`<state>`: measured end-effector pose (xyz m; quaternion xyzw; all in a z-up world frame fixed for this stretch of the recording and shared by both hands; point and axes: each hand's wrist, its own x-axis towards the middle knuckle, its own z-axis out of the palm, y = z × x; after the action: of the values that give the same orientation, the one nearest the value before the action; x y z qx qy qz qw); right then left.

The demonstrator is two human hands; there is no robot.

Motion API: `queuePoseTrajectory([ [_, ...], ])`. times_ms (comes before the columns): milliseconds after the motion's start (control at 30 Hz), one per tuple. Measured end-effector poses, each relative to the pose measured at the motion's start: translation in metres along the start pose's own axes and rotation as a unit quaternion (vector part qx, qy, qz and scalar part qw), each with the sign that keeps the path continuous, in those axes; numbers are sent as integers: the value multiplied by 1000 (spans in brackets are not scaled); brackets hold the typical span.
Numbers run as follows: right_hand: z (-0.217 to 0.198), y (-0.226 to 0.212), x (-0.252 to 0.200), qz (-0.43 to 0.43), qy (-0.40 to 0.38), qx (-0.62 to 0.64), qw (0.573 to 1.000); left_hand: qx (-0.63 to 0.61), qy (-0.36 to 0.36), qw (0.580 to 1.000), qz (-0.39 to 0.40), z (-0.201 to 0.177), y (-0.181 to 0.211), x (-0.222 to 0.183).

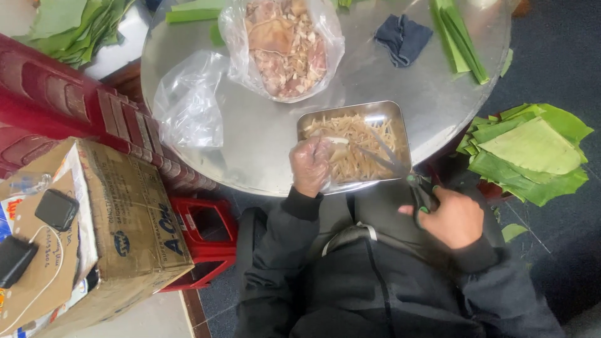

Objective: Using scissors to cut dried shredded food ingredients into smaller lengths in a metal tray.

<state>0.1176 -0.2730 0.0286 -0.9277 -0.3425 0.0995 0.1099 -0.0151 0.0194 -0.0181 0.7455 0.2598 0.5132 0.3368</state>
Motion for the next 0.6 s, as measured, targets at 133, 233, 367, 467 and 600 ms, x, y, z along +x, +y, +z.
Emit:
queuePoseTrajectory([
  [133,-21,-9,8,-41,39,-57,997,-76,-48,996,12,-8,50,13],
  [233,-36,-17,16,-67,56,-96,992,-143,-88,986,13,-8,69,15],
  [367,-32,-7,28,-108,101,-141,979,-197,-154,968,20,-12,56,13],
  [467,-34,1,35,-187,207,-165,946,-404,-273,868,-95,-26,42,13],
  [600,-31,4,39,-200,266,-174,927,-395,-252,882,-55,-20,35,13],
])
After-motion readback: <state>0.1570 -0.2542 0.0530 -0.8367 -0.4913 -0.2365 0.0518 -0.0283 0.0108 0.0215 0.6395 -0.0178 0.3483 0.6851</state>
